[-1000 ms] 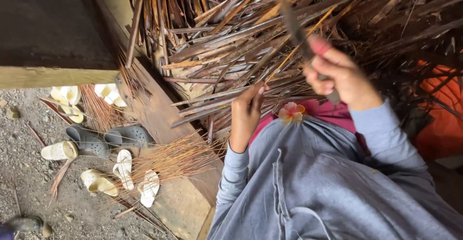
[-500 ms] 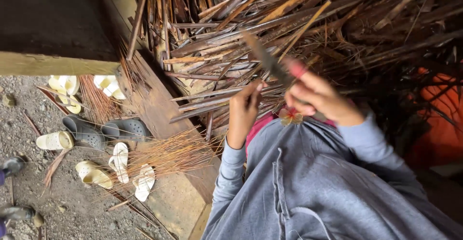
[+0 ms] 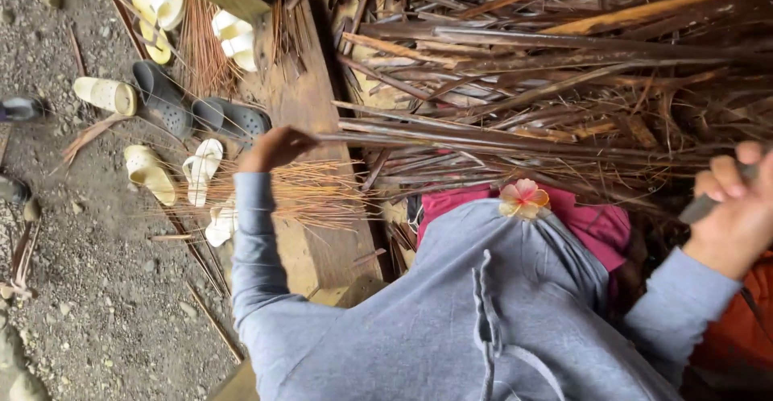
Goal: Using a knife to strip the leafy material away from the central rib of palm fronds.
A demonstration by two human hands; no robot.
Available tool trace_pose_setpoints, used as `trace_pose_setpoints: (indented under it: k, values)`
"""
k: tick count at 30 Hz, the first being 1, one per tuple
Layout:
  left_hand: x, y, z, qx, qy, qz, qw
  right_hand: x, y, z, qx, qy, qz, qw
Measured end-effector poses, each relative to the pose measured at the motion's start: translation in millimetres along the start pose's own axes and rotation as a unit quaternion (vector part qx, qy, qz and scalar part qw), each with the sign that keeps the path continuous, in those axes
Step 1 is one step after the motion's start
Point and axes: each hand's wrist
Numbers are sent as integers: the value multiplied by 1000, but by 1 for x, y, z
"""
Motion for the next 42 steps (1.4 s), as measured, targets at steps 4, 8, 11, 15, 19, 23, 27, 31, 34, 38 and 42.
trace_pose_setpoints:
  k: [4, 8, 11, 15, 19, 23, 27, 31, 34, 38, 42]
  values:
    - [68, 28, -9, 172, 68, 210, 960, 4, 7, 27, -101, 37, 39, 993]
    - [94, -6, -25, 200, -68, 325, 922, -3, -14, 13, -74, 3, 24, 997]
    - [29, -53, 1, -69, -37, 293, 953, 7, -33, -70, -83, 105, 35, 990]
    - [-19, -170, 18, -257, -12, 186, 948, 5, -39, -115, -79, 173, 24, 981]
    - [-74, -302, 26, -378, 11, 8, 926, 14, -33, -135, -58, 392, 30, 918]
    - [-99, -430, 16, -404, 46, -60, 911, 14, -22, -103, -138, 498, 2, 856]
    - [-102, -499, 15, -459, 12, 107, 882, 13, -15, -93, -179, 468, -12, 865]
    - [-100, -532, 34, -484, 110, 136, 857, 7, -22, -97, -236, 344, -28, 908]
    - [-108, -546, 55, -416, 155, 194, 875, 2, -36, -93, -250, 283, -41, 925]
    - [-103, -570, 62, -398, 127, 274, 867, 18, -56, -127, -279, 320, -91, 901]
    - [-101, -576, 83, -417, 104, 222, 875, 27, -69, -152, -278, 294, -131, 905]
Point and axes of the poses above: each hand's wrist, its own y-axis away from the middle knuckle, its own z-axis out of the back of the hand, x = y × z, and after that the axes turned 2 degrees about y, right-handed
